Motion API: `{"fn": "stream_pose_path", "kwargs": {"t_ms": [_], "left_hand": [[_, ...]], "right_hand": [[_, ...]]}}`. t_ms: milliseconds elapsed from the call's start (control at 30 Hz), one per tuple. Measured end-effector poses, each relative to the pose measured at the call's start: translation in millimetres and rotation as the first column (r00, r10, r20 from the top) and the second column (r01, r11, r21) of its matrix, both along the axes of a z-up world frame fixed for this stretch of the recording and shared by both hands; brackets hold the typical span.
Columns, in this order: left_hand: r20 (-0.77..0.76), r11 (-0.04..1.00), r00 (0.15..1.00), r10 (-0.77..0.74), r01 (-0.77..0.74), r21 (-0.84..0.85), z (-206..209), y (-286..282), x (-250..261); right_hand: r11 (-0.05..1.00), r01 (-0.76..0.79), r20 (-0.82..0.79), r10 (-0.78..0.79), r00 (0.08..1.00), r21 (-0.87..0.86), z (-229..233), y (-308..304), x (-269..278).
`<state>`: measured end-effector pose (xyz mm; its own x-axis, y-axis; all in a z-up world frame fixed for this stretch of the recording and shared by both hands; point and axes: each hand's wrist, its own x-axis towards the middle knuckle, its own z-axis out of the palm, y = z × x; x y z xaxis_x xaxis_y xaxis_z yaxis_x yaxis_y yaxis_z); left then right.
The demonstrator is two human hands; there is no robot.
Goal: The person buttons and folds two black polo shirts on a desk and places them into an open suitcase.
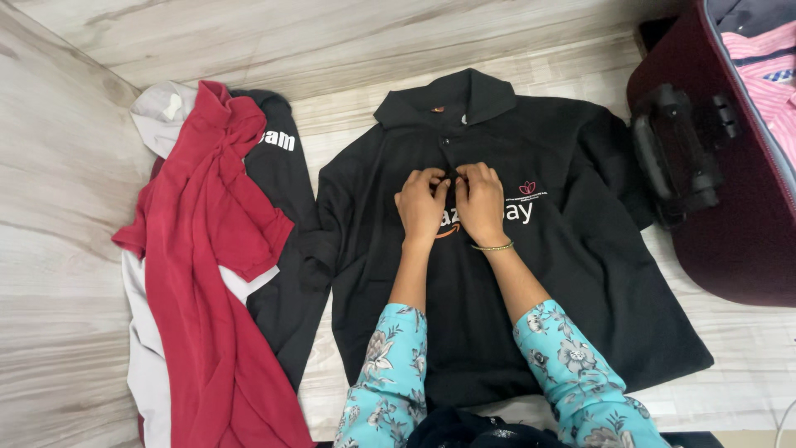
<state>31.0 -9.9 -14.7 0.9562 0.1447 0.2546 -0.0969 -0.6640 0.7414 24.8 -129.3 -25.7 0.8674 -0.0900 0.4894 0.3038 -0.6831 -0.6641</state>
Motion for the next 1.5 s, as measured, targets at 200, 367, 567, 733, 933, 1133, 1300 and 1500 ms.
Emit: {"fn": "stream_pose_path", "kwargs": {"t_ms": [200, 367, 567, 733, 933, 1133, 1300, 1500], "left_hand": [[0.042, 0.999, 0.998, 0.042, -0.043, 0.010, -8.4, -5.9, 3.1], [0.000, 0.972, 0.999, -0.051, 0.050, -0.231, -4.8, 1.8, 11.5], [-0.098, 0.872, 0.987, -0.130, 0.067, -0.485, -5.0, 7.2, 14.7], [-0.108, 0.857, 0.988, -0.113, 0.042, -0.514, -2.7, 5.8, 16.8], [-0.112, 0.852, 0.989, -0.096, 0.024, -0.524, -6.8, 4.7, 15.9], [-0.089, 0.850, 0.992, -0.089, 0.029, -0.525, -8.8, 6.3, 18.3], [-0.134, 0.855, 0.984, -0.115, 0.029, -0.518, 1.8, 7.8, 15.3], [-0.092, 0.868, 0.989, -0.117, 0.056, -0.493, -4.9, 8.9, 17.9]], "right_hand": [[1.000, 0.012, -0.031, -0.012, 0.999, 0.007, 4.9, 1.8, 0.3], [0.999, 0.014, -0.043, -0.012, 0.999, 0.037, 9.2, 2.6, 0.1], [0.981, -0.028, -0.031, 0.035, 0.999, 0.192, 11.3, 1.7, -0.6], [0.957, -0.039, -0.037, 0.052, 0.998, 0.288, 9.8, 1.4, -0.4], [0.935, -0.073, -0.049, 0.096, 0.994, 0.347, 8.5, -0.3, 0.6], [0.914, -0.098, -0.057, 0.131, 0.990, 0.394, 11.2, -2.6, 1.1], [0.919, -0.132, -0.047, 0.161, 0.986, 0.371, 12.5, -1.5, 1.4], [0.939, -0.114, -0.044, 0.136, 0.990, 0.325, 15.9, 3.3, -1.4]]}}
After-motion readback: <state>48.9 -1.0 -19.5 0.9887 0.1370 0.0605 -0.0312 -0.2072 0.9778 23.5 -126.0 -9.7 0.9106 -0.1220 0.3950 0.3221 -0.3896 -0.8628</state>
